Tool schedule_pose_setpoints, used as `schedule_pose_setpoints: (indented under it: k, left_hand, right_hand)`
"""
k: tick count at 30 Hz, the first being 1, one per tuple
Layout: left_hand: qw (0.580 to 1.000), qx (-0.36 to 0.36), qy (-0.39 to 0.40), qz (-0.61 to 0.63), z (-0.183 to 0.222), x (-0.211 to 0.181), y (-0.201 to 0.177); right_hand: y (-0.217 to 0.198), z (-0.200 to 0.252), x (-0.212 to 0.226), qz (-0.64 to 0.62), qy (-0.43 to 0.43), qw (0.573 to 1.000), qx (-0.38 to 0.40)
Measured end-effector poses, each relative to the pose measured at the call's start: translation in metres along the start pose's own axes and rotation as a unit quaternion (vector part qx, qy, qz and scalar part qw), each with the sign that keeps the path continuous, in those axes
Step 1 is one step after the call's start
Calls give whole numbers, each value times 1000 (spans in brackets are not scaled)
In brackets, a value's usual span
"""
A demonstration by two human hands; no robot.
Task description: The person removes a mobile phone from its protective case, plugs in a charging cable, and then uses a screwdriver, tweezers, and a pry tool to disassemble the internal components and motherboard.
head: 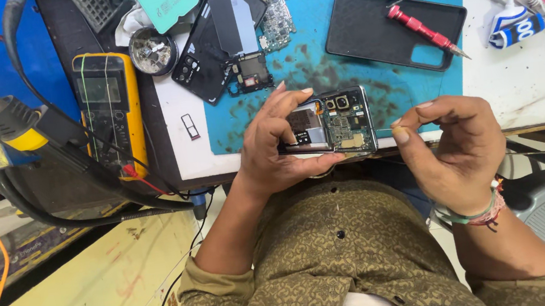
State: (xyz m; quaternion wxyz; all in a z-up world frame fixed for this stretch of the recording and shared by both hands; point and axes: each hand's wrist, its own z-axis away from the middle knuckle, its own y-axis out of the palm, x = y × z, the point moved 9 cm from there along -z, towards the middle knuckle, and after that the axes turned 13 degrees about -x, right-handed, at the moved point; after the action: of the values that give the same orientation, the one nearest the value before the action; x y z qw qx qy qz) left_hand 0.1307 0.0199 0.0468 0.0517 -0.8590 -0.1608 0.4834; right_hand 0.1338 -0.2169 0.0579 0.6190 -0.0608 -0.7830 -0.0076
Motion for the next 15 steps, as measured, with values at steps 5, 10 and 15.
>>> schedule_pose_setpoints:
  k: [5, 10, 15]
  left_hand:
    - [1000, -5, 10, 0, 0, -2, -1]
    - [1000, -5, 20, -13, -2, -5, -1]
    - [1000, 3, 19, -12, -2, -6, -1]
  right_hand:
    - [2, -2, 2, 6, 20, 1000, 3]
    - [1, -2, 3, 20, 6, 1000, 7]
    - [-3, 2, -1, 24, 12, 1000, 11]
